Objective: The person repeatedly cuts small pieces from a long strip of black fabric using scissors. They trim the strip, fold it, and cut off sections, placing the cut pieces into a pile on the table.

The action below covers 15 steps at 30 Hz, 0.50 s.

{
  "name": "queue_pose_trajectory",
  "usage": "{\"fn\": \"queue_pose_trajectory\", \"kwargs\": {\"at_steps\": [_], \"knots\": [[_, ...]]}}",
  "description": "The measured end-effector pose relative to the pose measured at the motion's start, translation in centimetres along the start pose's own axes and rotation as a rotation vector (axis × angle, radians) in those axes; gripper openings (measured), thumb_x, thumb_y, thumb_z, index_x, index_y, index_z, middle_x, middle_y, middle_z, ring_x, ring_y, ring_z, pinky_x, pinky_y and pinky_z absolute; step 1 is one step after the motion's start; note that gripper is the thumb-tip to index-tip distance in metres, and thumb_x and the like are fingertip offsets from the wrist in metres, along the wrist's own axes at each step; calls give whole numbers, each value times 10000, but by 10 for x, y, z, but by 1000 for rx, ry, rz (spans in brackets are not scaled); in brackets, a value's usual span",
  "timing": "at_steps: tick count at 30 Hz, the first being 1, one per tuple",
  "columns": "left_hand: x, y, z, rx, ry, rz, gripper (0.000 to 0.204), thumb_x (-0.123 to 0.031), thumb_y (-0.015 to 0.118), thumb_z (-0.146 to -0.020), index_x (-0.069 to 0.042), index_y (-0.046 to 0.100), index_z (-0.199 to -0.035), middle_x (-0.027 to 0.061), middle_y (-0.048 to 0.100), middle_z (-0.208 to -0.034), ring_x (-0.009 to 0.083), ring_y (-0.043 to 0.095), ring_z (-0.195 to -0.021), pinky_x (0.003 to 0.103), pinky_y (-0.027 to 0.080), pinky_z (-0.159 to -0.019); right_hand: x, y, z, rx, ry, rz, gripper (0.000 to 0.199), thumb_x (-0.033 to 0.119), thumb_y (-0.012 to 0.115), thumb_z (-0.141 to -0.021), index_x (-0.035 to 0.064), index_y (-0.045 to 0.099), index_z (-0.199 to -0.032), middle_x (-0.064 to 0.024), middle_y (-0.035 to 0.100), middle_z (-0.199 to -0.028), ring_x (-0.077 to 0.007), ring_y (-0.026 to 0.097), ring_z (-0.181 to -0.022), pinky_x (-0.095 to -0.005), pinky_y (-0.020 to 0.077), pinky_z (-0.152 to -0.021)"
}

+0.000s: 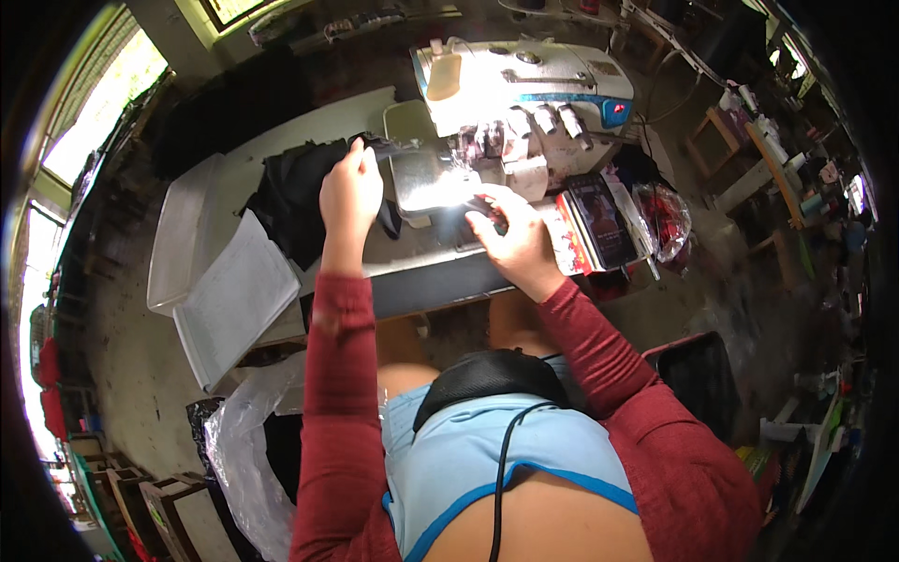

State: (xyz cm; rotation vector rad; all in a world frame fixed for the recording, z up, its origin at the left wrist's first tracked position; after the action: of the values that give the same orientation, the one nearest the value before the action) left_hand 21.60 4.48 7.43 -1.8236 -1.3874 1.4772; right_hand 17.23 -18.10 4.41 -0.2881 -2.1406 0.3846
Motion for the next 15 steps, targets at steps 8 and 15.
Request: {"fn": "queue_pose_trajectory", "kwargs": {"at_steps": [8,15], "knots": [[-35,-51,68,-143,257,425,331,-173,512,-927,20,568,-1190,238,588,-1139,320,608,-1034,327,491,-846,17,34,-56,-87,-263,675,113,240,560,-825,146,604,-872,-75,619,-795,-258,627,-725,-373,493,-594],[-14,-79,48,-502,338,321,327,-153,496,-932,53,560,-1178,222,587,-1161,306,582,-1087,320,478,-892,15,23,-50,-65,-225,408,150,236,565,-840,162,651,-938,-62,663,-814,-243,645,-701,-344,511,-597]]}}
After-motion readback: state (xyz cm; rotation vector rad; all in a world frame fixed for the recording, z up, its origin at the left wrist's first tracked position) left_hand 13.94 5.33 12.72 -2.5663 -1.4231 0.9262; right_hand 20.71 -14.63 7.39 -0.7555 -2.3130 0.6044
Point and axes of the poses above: each hand's wrist, its own z-axis away from the middle knuckle, its own y-axis out of the palm, x = y × z, the point moved 5 cm from there along -z, towards the middle knuckle
